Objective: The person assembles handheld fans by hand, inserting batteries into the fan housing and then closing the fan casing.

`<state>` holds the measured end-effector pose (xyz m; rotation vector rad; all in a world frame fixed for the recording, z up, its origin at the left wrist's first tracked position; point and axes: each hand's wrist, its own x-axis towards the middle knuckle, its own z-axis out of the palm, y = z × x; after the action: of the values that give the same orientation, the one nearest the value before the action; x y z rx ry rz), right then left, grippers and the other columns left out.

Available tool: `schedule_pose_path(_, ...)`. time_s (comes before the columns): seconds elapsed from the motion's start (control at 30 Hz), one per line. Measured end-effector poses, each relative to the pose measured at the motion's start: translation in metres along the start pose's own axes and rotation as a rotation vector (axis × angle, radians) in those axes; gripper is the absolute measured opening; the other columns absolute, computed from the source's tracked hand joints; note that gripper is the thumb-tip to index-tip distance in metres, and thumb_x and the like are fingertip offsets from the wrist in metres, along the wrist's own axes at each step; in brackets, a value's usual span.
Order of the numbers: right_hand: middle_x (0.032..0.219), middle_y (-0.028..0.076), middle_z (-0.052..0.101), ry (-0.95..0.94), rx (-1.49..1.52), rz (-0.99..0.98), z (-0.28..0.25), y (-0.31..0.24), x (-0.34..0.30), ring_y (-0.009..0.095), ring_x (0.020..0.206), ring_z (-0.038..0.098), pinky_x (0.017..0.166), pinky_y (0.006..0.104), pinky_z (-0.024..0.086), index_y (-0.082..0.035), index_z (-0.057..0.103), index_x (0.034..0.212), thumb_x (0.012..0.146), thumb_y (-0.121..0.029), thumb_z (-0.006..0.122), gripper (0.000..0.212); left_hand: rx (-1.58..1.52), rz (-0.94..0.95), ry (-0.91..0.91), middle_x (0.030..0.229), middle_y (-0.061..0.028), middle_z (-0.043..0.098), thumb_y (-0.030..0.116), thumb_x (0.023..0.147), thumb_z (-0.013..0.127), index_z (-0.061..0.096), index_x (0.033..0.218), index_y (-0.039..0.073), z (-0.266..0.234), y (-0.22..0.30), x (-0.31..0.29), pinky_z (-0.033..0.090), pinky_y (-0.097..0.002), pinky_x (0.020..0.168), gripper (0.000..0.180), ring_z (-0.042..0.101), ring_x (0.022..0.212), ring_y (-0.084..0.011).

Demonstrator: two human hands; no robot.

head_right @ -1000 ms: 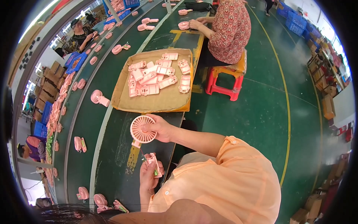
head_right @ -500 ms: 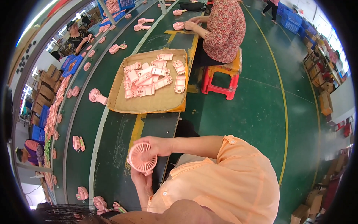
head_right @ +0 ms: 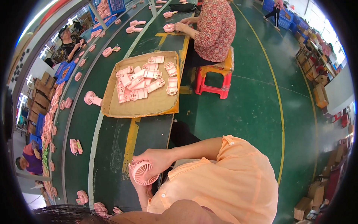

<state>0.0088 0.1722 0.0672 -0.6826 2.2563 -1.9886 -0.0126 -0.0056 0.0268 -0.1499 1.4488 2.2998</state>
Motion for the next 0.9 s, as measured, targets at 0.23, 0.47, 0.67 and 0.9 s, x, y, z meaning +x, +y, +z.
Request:
schedule_pose_path(0.23, 0.099, 0.004, 0.063, 0.222, 0.249, 0.110, -0.021, 0.010, 0.015, 0.006, 0.090, 0.054, 0.080, 0.0234, 0.048, 0.006, 0.046, 0.123, 0.079, -0.026, 0.078, 0.063, 0.360, -0.073, -0.281, 0.099, -0.0138, 0.065, 0.007, 0.092, 0.056, 0.050, 0.115, 0.003, 0.009, 0.011, -0.016, 0.056, -0.0269, 0.060, 0.024, 0.063, 0.068, -0.0147)
schedule_pose_path(0.47, 0.083, 0.002, 0.061, 0.315, 0.117, 0.113, -0.023, 0.009, 0.012, 0.005, 0.076, 0.053, 0.065, 0.0257, 0.047, -0.001, 0.050, 0.096, 0.080, -0.023, 0.077, 0.039, 0.328, -0.181, -0.291, 0.095, -0.0156, 0.065, 0.033, 0.097, 0.051, 0.054, 0.105, 0.001, 0.011, 0.013, -0.018, 0.054, -0.0247, 0.052, 0.033, 0.062, 0.061, -0.0142)
schedule_pose_path(0.67, 0.086, 0.004, 0.065, 0.312, 0.154, 0.226, -0.033, -0.003, 0.008, 0.005, 0.079, 0.056, 0.070, 0.0248, 0.048, 0.002, 0.055, 0.101, 0.080, -0.026, 0.076, 0.041, 0.320, -0.137, -0.255, 0.085, -0.0134, 0.064, 0.034, 0.097, 0.052, 0.058, 0.094, 0.001, 0.024, 0.014, -0.019, 0.053, -0.0237, 0.050, 0.033, 0.061, 0.059, -0.0131)
schedule_pose_path(0.9, 0.092, 0.006, 0.067, 0.307, 0.191, 0.288, -0.034, -0.004, 0.003, 0.009, 0.081, 0.058, 0.081, 0.0256, 0.048, 0.006, 0.053, 0.112, 0.080, -0.029, 0.076, 0.054, 0.210, -0.101, -0.321, 0.078, -0.0123, 0.065, 0.020, 0.096, 0.053, 0.059, 0.094, -0.001, 0.018, 0.014, -0.013, 0.051, -0.0219, 0.048, 0.022, 0.059, 0.056, -0.0119)
